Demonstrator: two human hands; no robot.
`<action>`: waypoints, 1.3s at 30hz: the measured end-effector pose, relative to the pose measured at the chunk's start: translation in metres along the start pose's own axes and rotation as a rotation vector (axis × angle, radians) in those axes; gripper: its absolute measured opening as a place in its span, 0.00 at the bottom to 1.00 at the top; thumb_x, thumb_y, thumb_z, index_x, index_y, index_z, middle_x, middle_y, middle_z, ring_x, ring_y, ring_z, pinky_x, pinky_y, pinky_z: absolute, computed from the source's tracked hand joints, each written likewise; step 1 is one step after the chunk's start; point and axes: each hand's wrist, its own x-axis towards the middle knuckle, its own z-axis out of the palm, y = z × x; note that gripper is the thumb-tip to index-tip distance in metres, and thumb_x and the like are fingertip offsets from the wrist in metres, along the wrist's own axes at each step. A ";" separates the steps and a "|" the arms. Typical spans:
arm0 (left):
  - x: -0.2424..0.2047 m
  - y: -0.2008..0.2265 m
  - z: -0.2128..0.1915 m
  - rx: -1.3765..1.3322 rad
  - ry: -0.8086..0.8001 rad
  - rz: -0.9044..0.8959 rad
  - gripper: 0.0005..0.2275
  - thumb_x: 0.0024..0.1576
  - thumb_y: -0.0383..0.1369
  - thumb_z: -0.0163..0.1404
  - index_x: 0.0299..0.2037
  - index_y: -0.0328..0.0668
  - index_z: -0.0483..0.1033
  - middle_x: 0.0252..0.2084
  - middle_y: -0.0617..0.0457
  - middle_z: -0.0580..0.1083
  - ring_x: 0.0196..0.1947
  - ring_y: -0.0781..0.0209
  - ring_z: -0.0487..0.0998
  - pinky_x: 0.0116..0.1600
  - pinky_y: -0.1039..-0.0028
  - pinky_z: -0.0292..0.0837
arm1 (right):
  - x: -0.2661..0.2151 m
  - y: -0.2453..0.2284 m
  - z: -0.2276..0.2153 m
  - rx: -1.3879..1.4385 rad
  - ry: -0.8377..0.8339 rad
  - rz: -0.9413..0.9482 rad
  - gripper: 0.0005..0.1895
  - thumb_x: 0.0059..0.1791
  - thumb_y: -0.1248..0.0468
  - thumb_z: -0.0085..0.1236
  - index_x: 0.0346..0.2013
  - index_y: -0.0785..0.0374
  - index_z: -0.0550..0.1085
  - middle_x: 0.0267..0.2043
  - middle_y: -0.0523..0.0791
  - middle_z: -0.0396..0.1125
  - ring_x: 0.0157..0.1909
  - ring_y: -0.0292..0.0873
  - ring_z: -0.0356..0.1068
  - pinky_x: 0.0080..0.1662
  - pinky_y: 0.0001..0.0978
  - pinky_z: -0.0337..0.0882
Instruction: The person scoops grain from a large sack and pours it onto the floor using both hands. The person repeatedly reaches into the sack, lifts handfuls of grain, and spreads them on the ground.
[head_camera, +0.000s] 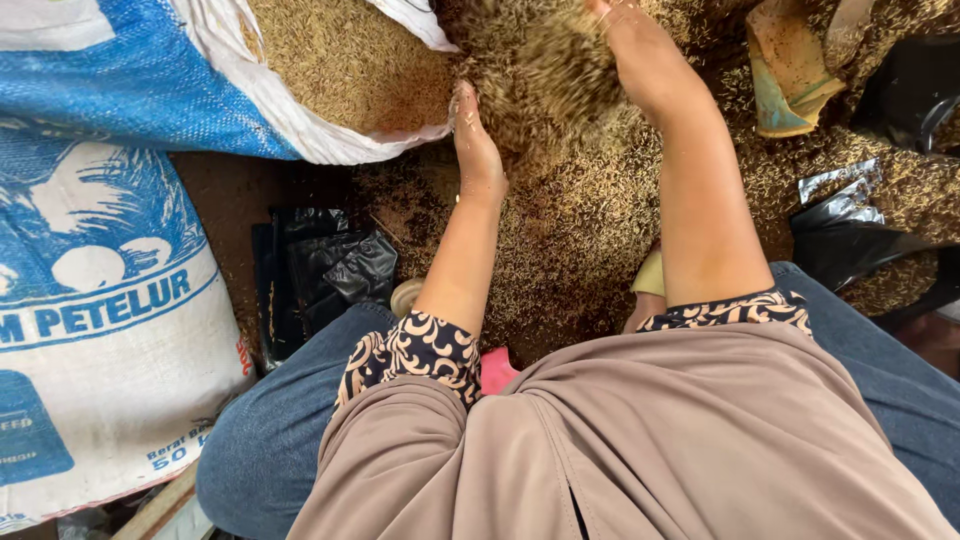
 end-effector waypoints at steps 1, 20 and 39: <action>-0.004 -0.006 -0.004 0.036 -0.007 0.106 0.36 0.65 0.58 0.33 0.76 0.39 0.46 0.80 0.47 0.47 0.79 0.50 0.46 0.79 0.55 0.38 | 0.000 0.005 0.002 -0.066 0.018 -0.029 0.43 0.53 0.34 0.32 0.75 0.54 0.52 0.79 0.49 0.44 0.80 0.53 0.41 0.74 0.49 0.46; 0.106 -0.210 -0.119 0.863 0.225 -0.083 0.25 0.67 0.45 0.35 0.67 0.33 0.63 0.69 0.38 0.65 0.66 0.41 0.67 0.69 0.56 0.61 | 0.058 0.065 0.022 0.080 -0.192 0.528 0.55 0.40 0.20 0.15 0.77 0.38 0.37 0.81 0.47 0.27 0.80 0.58 0.29 0.70 0.71 0.40; 0.165 -0.223 -0.157 0.792 -0.034 -0.550 0.26 0.67 0.45 0.32 0.71 0.36 0.57 0.70 0.40 0.62 0.65 0.45 0.65 0.67 0.61 0.60 | 0.108 0.115 0.030 0.107 -0.295 0.437 0.56 0.37 0.19 0.18 0.75 0.33 0.31 0.81 0.47 0.22 0.79 0.61 0.21 0.64 0.85 0.35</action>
